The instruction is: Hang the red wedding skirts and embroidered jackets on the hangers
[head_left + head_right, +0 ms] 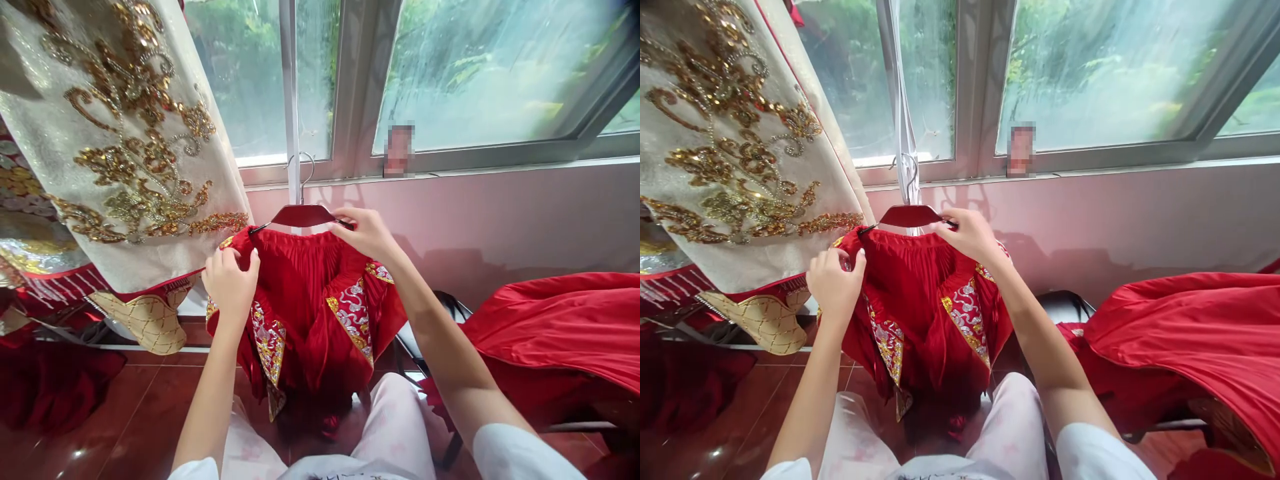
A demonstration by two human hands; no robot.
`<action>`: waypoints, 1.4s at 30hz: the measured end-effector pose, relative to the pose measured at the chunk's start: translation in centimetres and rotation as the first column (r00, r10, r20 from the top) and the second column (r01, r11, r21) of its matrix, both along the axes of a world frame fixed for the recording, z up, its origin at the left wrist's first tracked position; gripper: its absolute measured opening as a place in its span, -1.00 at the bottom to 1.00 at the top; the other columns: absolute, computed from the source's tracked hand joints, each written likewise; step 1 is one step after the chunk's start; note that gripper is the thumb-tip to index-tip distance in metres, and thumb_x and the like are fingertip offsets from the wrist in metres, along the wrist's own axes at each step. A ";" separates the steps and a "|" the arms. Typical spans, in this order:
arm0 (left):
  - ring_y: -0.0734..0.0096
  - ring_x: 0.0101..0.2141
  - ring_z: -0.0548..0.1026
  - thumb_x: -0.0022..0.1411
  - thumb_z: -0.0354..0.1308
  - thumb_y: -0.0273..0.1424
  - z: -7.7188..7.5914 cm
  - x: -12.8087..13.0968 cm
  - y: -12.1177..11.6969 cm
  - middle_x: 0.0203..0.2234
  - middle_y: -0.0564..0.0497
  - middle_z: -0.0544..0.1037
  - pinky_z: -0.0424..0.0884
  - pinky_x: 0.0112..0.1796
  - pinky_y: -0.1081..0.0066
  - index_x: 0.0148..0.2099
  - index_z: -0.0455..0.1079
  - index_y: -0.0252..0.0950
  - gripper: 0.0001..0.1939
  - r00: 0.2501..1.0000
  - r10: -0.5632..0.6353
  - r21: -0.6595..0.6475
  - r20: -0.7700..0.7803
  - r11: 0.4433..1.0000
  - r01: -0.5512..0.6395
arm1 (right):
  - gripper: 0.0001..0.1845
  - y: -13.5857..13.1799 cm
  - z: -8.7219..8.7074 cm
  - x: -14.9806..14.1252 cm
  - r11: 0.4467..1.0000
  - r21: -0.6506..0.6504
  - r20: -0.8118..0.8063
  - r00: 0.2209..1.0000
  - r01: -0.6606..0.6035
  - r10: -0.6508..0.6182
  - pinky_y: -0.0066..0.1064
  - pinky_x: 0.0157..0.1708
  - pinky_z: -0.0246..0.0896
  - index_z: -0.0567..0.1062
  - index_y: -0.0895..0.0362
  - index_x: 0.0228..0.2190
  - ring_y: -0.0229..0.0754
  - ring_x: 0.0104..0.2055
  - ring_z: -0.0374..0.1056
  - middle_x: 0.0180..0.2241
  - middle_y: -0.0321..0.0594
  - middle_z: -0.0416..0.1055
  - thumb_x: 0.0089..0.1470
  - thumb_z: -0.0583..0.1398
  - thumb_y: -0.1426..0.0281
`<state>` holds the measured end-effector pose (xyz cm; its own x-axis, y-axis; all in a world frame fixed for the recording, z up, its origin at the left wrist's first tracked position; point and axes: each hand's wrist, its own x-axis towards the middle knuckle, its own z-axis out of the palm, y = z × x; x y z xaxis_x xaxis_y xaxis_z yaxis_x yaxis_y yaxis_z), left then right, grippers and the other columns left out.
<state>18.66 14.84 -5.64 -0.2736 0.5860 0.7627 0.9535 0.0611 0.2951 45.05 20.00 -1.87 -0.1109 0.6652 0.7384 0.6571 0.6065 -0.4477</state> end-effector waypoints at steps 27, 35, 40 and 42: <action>0.21 -0.49 0.38 0.11 0.03 -0.35 1.5 -3.4 1.7 -0.62 -0.03 0.37 0.21 -0.40 0.33 -0.52 0.30 -0.27 -0.81 0.960 -0.109 -0.266 0.260 0.947 0.179 | -0.61 2.6 4.4 -4.9 0.947 -0.318 0.177 0.979 -0.039 0.100 -0.40 -0.49 -0.11 0.34 0.17 -0.60 -0.34 -0.54 0.06 -0.64 -0.34 0.17 -0.02 0.24 0.13; 0.55 -0.69 0.09 0.02 0.01 -0.36 5.0 -3.9 4.3 -0.74 0.15 0.13 0.07 -0.61 0.51 -0.62 0.04 -0.22 -0.75 0.443 -0.375 0.113 0.815 0.851 0.512 | -0.58 2.4 5.1 -4.7 0.940 -0.341 0.257 0.963 0.014 0.079 -0.40 -0.49 -0.13 0.32 0.16 -0.61 -0.32 -0.54 0.08 -0.63 -0.31 0.20 -0.05 0.24 0.09; 0.56 -0.67 0.17 0.01 -0.03 -0.43 7.9 -3.0 4.4 -0.72 0.17 0.18 0.18 -0.59 0.53 -0.57 0.09 -0.24 -0.84 0.209 -0.416 0.282 0.885 0.836 0.470 | -0.56 2.9 4.5 -4.9 0.949 -0.312 0.212 0.969 -0.054 0.125 -0.40 -0.50 -0.11 0.30 0.14 -0.63 -0.32 -0.55 0.07 -0.64 -0.33 0.18 -0.04 0.22 0.05; 0.57 -0.69 0.16 0.01 -0.02 -0.45 8.5 -2.6 3.5 -0.73 0.18 0.15 0.16 -0.60 0.54 -0.58 0.07 -0.24 -0.82 0.181 -0.467 0.348 0.865 0.820 0.454 | -0.55 2.8 4.3 -5.0 0.949 -0.308 0.198 0.971 -0.067 0.133 -0.39 -0.52 -0.12 0.28 0.14 -0.63 -0.33 -0.57 0.03 -0.66 -0.36 0.13 -0.04 0.22 0.04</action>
<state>16.04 18.35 2.82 -0.4493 0.8599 0.2422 -0.0572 -0.2983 0.9528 40.03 22.84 2.45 -0.3211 0.8274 0.4608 0.6996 0.5351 -0.4734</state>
